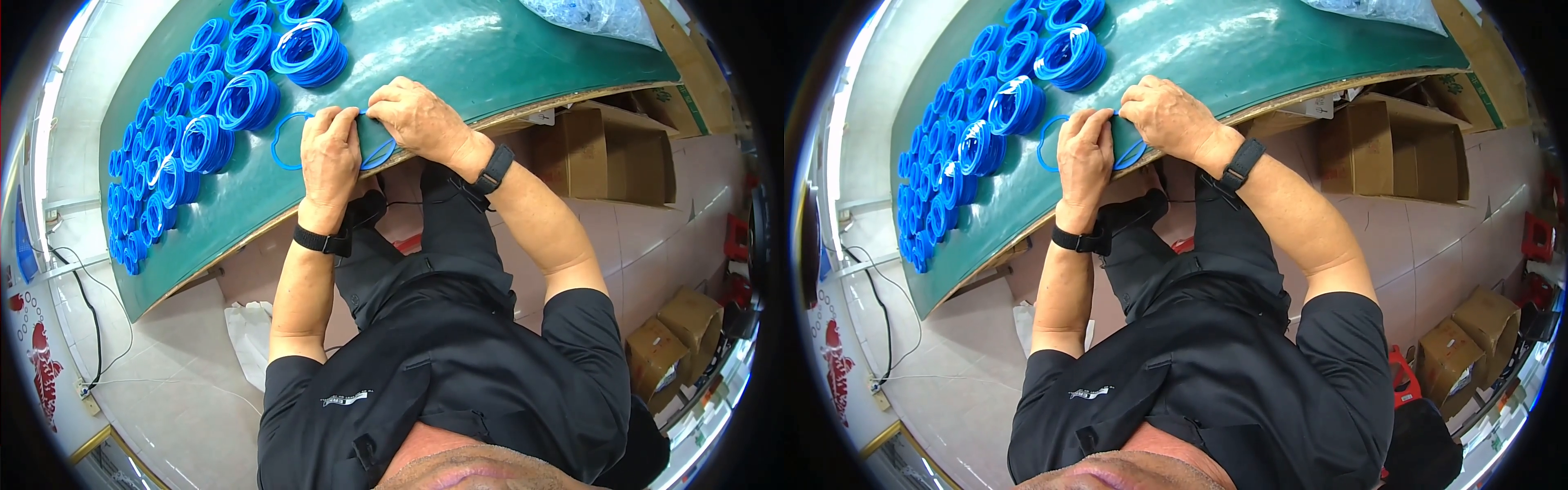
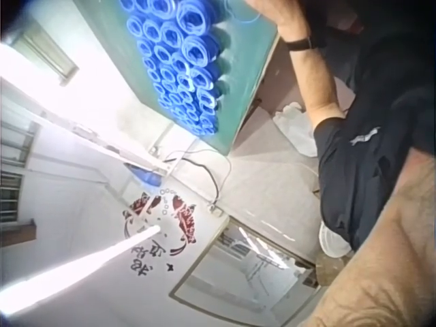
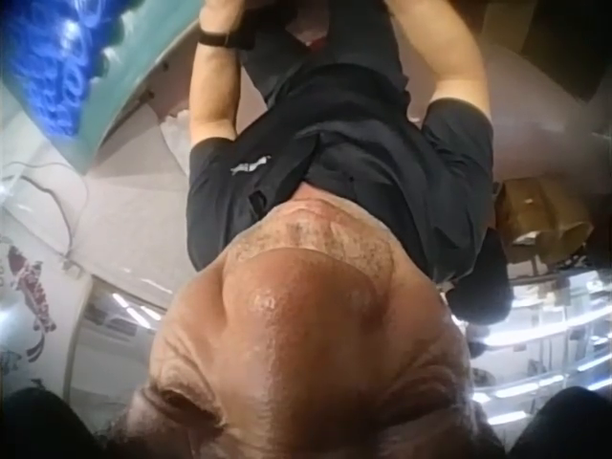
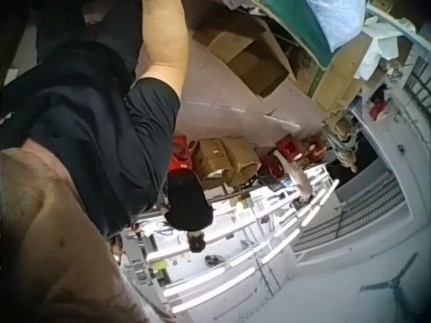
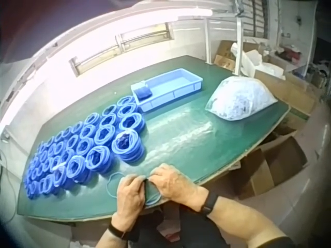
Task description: Manually attaching thin wires to blue plastic rings at a factory assembly workbench.
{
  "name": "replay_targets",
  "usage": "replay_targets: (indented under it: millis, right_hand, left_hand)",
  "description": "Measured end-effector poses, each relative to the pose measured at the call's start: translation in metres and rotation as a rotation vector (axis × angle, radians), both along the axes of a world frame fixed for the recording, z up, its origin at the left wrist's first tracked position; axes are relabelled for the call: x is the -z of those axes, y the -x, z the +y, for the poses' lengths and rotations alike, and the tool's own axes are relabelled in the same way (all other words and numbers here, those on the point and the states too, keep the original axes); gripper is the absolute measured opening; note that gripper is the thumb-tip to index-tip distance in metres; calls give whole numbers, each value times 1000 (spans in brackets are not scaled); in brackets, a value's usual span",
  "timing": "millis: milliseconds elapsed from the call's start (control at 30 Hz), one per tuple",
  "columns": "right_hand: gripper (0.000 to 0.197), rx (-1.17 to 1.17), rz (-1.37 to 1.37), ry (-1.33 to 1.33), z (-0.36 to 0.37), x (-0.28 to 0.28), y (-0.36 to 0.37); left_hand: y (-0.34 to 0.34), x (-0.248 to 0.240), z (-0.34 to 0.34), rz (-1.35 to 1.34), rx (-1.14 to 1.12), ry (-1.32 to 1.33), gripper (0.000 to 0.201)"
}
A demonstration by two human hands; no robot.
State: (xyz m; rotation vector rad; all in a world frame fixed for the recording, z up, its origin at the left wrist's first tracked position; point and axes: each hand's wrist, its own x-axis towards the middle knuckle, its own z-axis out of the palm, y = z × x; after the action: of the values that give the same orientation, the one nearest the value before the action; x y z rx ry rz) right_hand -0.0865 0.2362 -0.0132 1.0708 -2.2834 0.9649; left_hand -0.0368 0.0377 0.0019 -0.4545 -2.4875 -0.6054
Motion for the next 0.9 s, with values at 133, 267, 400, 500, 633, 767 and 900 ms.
replay_targets:
  millis: [133, 267, 400, 500, 633, 767, 900]
  right_hand:
    - [9, -15, -4, 4, 1, 1, 2]
    - [10, -32, -22, 37, 2, 1, 4]
    - [10, 7, -8, 9, 2, -4, 7]
    - [11, 116, -28, 4, 0, -9, 0]
    - [11, 136, -5, -43, 4, -13, -5]
    - [11, 138, -1, -59, 2, -17, -8]
    - [12, 151, -3, -83, -3, -18, -9]
  left_hand:
    - [-10, -5, 1, -21, -8, 0, 26]
    - [-30, -9, 1, -90, -11, 10, 44]
    - [-39, -9, 5, -110, -31, 64, 65]
    - [-40, -8, 6, -147, -65, 48, 75]
    - [-42, -10, 6, -168, -58, 57, 80]
    - [-40, -7, 3, -111, -73, 75, 86]
    - [-41, -8, 3, -124, -75, 82, 87]
